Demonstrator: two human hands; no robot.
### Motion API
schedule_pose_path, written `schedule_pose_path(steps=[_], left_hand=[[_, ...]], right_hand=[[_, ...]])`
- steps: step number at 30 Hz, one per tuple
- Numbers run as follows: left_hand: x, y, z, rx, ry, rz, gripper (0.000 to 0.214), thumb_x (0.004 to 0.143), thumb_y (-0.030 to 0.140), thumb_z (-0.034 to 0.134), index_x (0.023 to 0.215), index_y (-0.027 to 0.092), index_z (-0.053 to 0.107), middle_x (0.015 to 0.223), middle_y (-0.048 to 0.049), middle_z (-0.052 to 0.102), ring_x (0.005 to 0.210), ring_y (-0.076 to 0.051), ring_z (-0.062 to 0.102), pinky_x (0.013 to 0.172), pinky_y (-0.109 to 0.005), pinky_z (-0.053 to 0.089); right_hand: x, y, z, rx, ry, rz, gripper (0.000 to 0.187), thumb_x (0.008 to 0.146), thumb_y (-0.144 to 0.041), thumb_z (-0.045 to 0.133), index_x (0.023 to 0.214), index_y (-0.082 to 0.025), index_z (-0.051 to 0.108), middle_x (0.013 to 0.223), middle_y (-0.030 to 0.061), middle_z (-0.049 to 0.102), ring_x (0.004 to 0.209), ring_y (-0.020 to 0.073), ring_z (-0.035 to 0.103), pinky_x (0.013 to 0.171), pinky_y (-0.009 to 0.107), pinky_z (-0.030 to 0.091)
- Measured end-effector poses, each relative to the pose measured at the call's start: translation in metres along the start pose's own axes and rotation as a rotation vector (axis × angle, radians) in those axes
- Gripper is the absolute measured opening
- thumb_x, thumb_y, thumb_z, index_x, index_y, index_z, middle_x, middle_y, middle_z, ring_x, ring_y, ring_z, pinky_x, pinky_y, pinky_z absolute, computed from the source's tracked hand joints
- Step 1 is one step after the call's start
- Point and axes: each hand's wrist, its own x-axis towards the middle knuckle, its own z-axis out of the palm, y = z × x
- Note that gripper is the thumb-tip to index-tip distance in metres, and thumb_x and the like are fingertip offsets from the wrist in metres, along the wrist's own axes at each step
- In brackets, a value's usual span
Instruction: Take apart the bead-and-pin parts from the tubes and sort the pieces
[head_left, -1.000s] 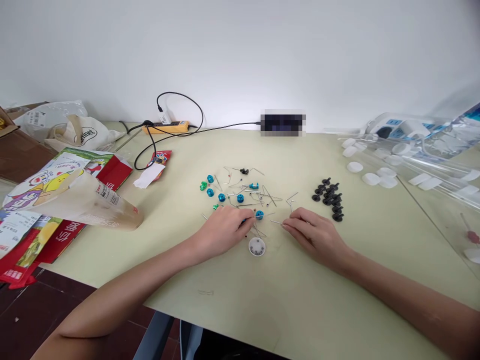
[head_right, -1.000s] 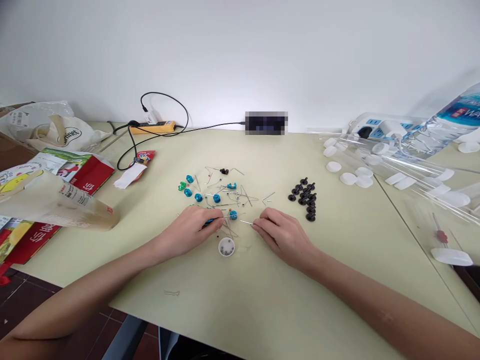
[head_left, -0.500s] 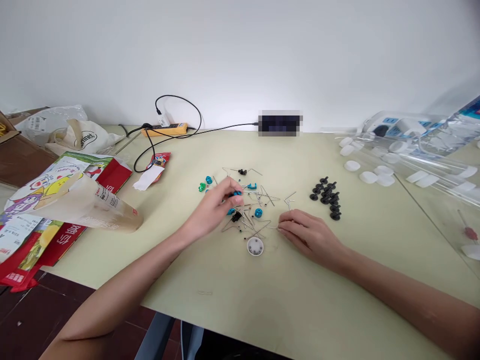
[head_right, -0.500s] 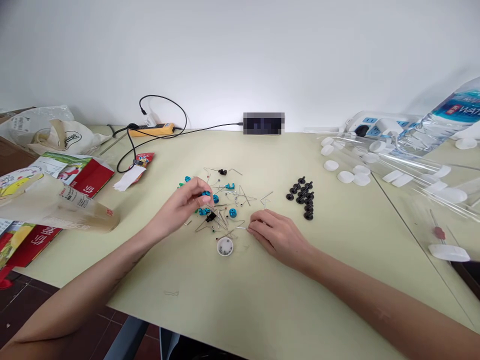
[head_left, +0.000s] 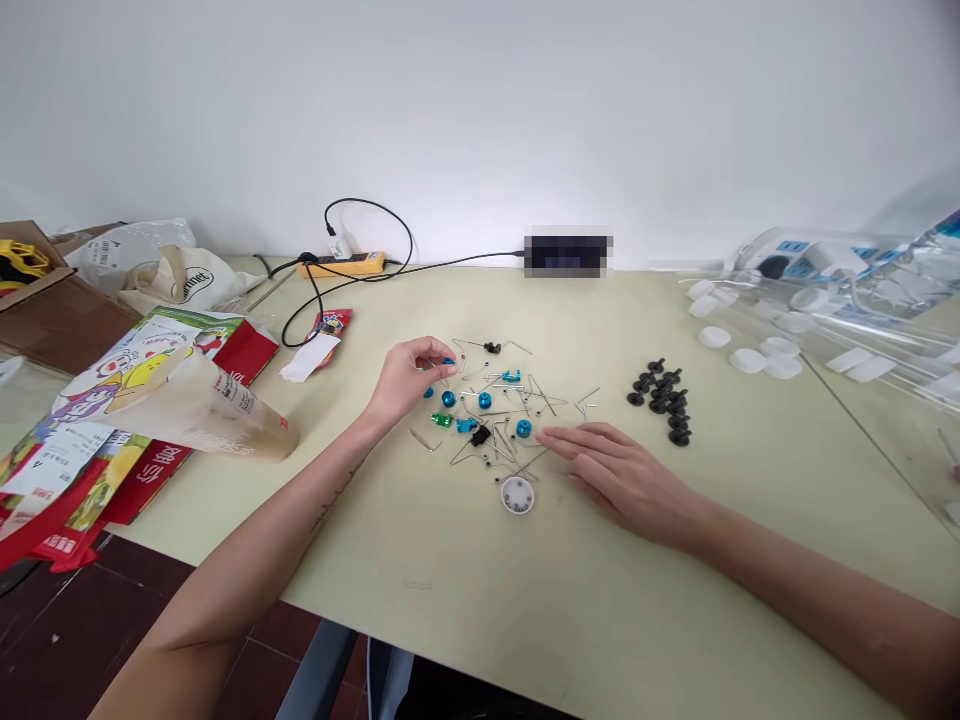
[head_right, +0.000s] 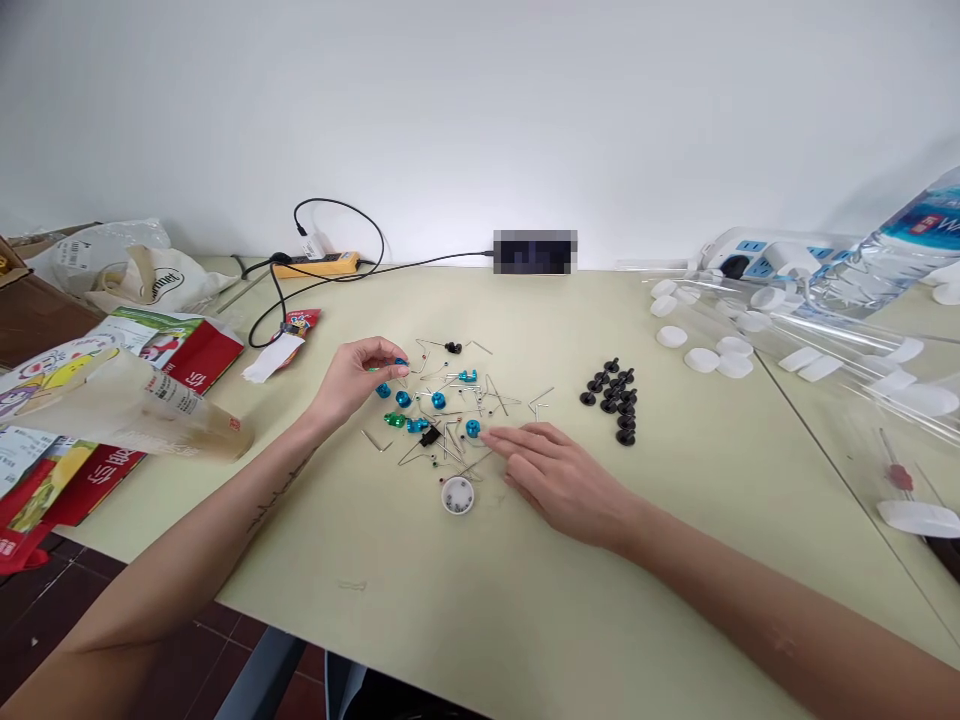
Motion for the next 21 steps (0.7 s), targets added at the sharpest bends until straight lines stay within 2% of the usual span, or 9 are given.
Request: schedule_pose_path(steps=[3, 6, 10, 14, 18, 19, 21], left_hand=[[0.005, -0.003, -0.009, 0.001, 0.013, -0.03, 0.025, 0.068, 0.035, 0.07, 0.082, 0.014, 0.064, 0.077, -0.0045, 0.065, 0.071, -0.014, 0.059, 0.063, -0.024, 0.044], [0.01, -0.005, -0.025, 0.063, 0.04, -0.053, 0.031, 0.066, 0.038, 0.071, 0.083, 0.013, 0.064, 0.077, -0.0057, 0.066, 0.069, -0.015, 0.059, 0.061, -0.024, 0.044], [0.014, -0.011, -0.044, 0.275, 0.018, -0.045, 0.03, 0.069, 0.041, 0.068, 0.081, 0.014, 0.063, 0.076, -0.006, 0.067, 0.067, -0.016, 0.061, 0.06, -0.025, 0.043], [0.014, -0.014, -0.053, 0.543, -0.027, -0.092, 0.021, 0.07, 0.037, 0.065, 0.075, 0.016, 0.06, 0.071, -0.0028, 0.066, 0.06, -0.015, 0.06, 0.057, -0.025, 0.041], [0.013, -0.014, -0.057, 0.653, -0.148, -0.181, 0.022, 0.072, 0.039, 0.063, 0.071, 0.017, 0.059, 0.066, -0.0016, 0.065, 0.062, -0.016, 0.06, 0.056, -0.026, 0.039], [0.013, -0.013, -0.057, 0.681, -0.151, -0.193, 0.025, 0.073, 0.042, 0.062, 0.07, 0.018, 0.059, 0.066, -0.0021, 0.064, 0.063, -0.017, 0.06, 0.057, -0.026, 0.039], [0.016, -0.012, -0.055, 0.771, -0.062, -0.177, 0.032, 0.078, 0.048, 0.057, 0.07, 0.018, 0.059, 0.067, -0.0037, 0.064, 0.067, -0.02, 0.059, 0.06, -0.029, 0.038]], right_hand=[[-0.001, 0.0, 0.001, -0.021, -0.083, -0.029, 0.022, 0.094, -0.011, 0.036, 0.099, -0.013, 0.058, 0.134, 0.0148, 0.051, 0.124, 0.0219, 0.047, 0.1, 0.045, 0.041], [-0.001, 0.003, 0.001, -0.053, -0.088, 0.016, 0.024, 0.093, -0.009, 0.035, 0.103, -0.011, 0.057, 0.133, 0.0167, 0.051, 0.121, 0.0235, 0.05, 0.098, 0.045, 0.044], [-0.003, 0.006, 0.001, -0.037, 0.004, 0.07, 0.023, 0.093, -0.01, 0.034, 0.095, -0.014, 0.057, 0.125, 0.0158, 0.059, 0.114, 0.0234, 0.055, 0.093, 0.046, 0.047], [-0.005, 0.008, 0.003, -0.037, 0.122, 0.078, 0.018, 0.092, -0.009, 0.038, 0.09, -0.016, 0.055, 0.118, 0.0135, 0.062, 0.105, 0.0222, 0.058, 0.086, 0.042, 0.049], [-0.008, 0.01, 0.007, -0.055, 0.169, 0.06, 0.015, 0.09, -0.008, 0.043, 0.091, -0.017, 0.054, 0.107, 0.0117, 0.062, 0.096, 0.0209, 0.056, 0.08, 0.037, 0.048], [-0.007, 0.01, 0.007, -0.049, 0.177, 0.058, 0.014, 0.09, -0.007, 0.043, 0.091, -0.017, 0.054, 0.105, 0.0114, 0.062, 0.094, 0.0204, 0.055, 0.079, 0.036, 0.048], [-0.006, 0.009, 0.006, -0.029, 0.199, 0.051, 0.014, 0.09, -0.007, 0.043, 0.09, -0.017, 0.053, 0.101, 0.0104, 0.062, 0.09, 0.0192, 0.055, 0.077, 0.035, 0.047]])
